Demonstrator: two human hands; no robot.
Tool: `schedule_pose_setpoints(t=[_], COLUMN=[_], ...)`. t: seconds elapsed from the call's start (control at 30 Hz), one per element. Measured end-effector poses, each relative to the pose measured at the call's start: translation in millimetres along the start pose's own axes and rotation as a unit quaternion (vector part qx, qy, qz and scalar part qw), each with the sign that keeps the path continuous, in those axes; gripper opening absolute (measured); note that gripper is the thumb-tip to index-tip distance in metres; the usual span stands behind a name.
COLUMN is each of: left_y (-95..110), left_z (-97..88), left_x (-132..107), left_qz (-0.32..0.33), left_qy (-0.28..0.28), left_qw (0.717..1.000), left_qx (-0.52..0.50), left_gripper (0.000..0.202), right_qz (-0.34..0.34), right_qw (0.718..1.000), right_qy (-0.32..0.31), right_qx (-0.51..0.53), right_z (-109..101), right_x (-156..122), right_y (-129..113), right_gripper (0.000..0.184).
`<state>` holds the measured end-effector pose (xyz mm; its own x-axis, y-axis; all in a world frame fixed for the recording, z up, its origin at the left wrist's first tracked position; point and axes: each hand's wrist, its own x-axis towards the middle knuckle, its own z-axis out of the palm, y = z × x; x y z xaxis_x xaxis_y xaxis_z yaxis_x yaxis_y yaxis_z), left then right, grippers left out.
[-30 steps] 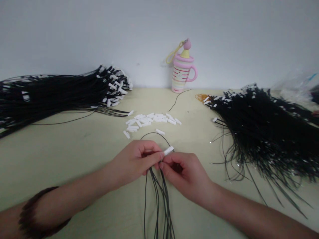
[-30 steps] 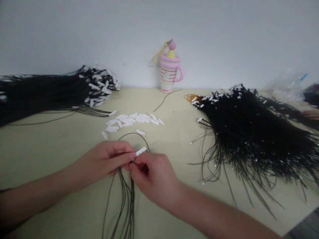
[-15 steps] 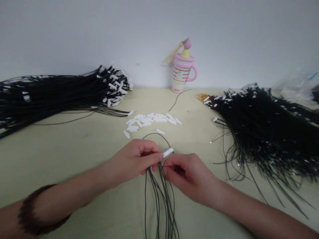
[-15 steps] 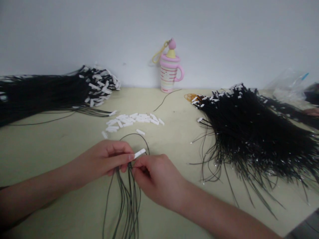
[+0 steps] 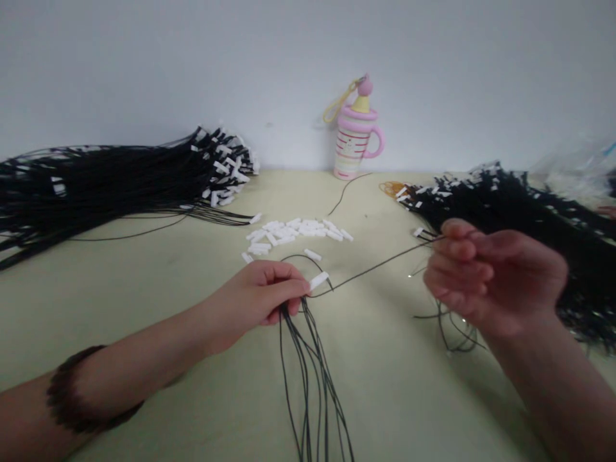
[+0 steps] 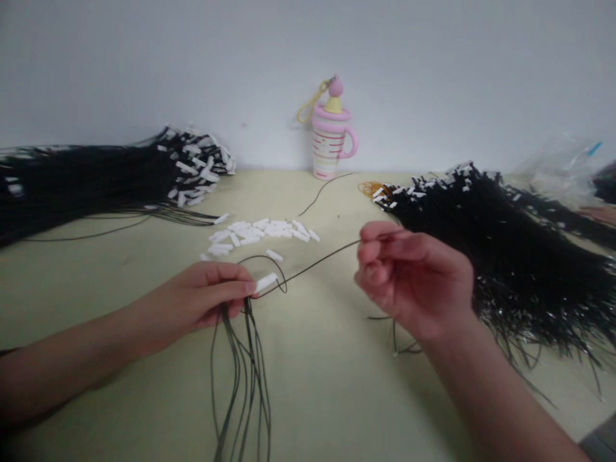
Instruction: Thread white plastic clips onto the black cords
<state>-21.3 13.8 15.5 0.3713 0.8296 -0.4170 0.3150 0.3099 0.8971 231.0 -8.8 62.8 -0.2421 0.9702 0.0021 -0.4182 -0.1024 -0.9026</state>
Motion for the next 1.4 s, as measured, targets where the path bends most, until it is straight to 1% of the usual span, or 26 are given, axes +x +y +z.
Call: schedule_pose_setpoints(t=[0.07,0.1,0.17,0.23,0.3,0.37,0.53,0.6,0.67,0.73,0.77,0.83,0.87,0.9,0.93,0.97,1.0,1.03,1.07,1.13,1.4], left_y=[1,2,2,3,2,2,2,1,1,0,-1,-2,-2,-2,-2,-2,-2,-2,-2,-2,1], left_z=[-0.1,-0.1,-0.3,-1.3,-3.0,-5.1,-8.2,-8.4,-8.5,-8.6,-8.8,-9.1,-9.3,-9.4,-9.4,-9.4,-9.3,-9.2,-8.9,-8.2,-3.7], left_x=[0,0,0,1,2,3,3,4,4,4,5,5,5,5,4,4,3,3,3,4,0], left_qz=[-0.005,-0.008,-0.012,-0.015,-0.020,-0.026,-0.033,-0.035,-0.036,-0.035,-0.033,-0.029,-0.027,-0.025,-0.023,-0.021,-0.019,-0.018,-0.016,-0.013,0.002], left_qy=[0.002,0.001,-0.003,-0.007,-0.008,-0.010,-0.022,-0.022,-0.020,-0.022,-0.024,-0.028,-0.029,-0.030,-0.031,-0.032,-0.033,-0.032,-0.032,-0.032,-0.038], left_qw=[1.000,1.000,1.000,0.999,0.998,0.997,0.995,0.994,0.994,0.994,0.994,0.994,0.994,0.994,0.994,0.994,0.994,0.995,0.995,0.995,0.999], left_qx=[0.001,-0.001,-0.014,-0.038,-0.062,-0.077,-0.096,-0.100,-0.099,-0.098,-0.098,-0.099,-0.101,-0.103,-0.102,-0.101,-0.100,-0.098,-0.096,-0.091,-0.028], left_gripper=[0.021,0.021,0.021,0.020,0.019,0.019,0.021,0.021,0.020,0.020,0.020,0.020,0.021,0.021,0.021,0.021,0.021,0.020,0.020,0.020,0.021], right_qz=[-0.084,-0.113,-0.152,-0.178,-0.198,-0.217,-0.229,-0.237,-0.243,-0.254,-0.268,-0.304,-0.311,-0.289,-0.244,-0.227,-0.218,-0.209,-0.207,-0.201,-0.173], right_qw=[0.993,0.987,0.976,0.965,0.953,0.944,0.929,0.921,0.914,0.904,0.895,0.869,0.858,0.849,0.836,0.816,0.804,0.794,0.790,0.789,0.796], right_qy=[0.080,0.107,0.138,0.153,0.166,0.187,0.264,0.289,0.300,0.311,0.314,0.300,0.259,0.200,0.120,0.052,0.010,-0.018,-0.035,-0.049,-0.061], right_qx=[-0.022,-0.036,-0.073,-0.120,-0.156,-0.161,-0.118,-0.110,-0.122,-0.145,-0.167,-0.250,-0.316,-0.395,-0.477,-0.529,-0.554,-0.570,-0.577,-0.579,-0.577], right_z=[-9,-14,-23,-32,-39,-45,-57,-65,-69,-66,-61,-42,-30,-17,-5,6,14,20,24,26,25], right_x=[6,10,16,22,26,28,31,32,34,33,31,25,20,16,11,7,4,2,1,1,4], right_y=[-10,-13,-17,-17,-16,-14,-19,-23,-23,-16,-9,10,20,31,41,49,57,63,68,74,80], right_gripper=[0.013,0.012,0.016,0.021,0.020,0.014,0.007,0.008,0.012,0.018,0.020,0.022,0.020,0.019,0.017,0.018,0.020,0.023,0.025,0.027,0.027])
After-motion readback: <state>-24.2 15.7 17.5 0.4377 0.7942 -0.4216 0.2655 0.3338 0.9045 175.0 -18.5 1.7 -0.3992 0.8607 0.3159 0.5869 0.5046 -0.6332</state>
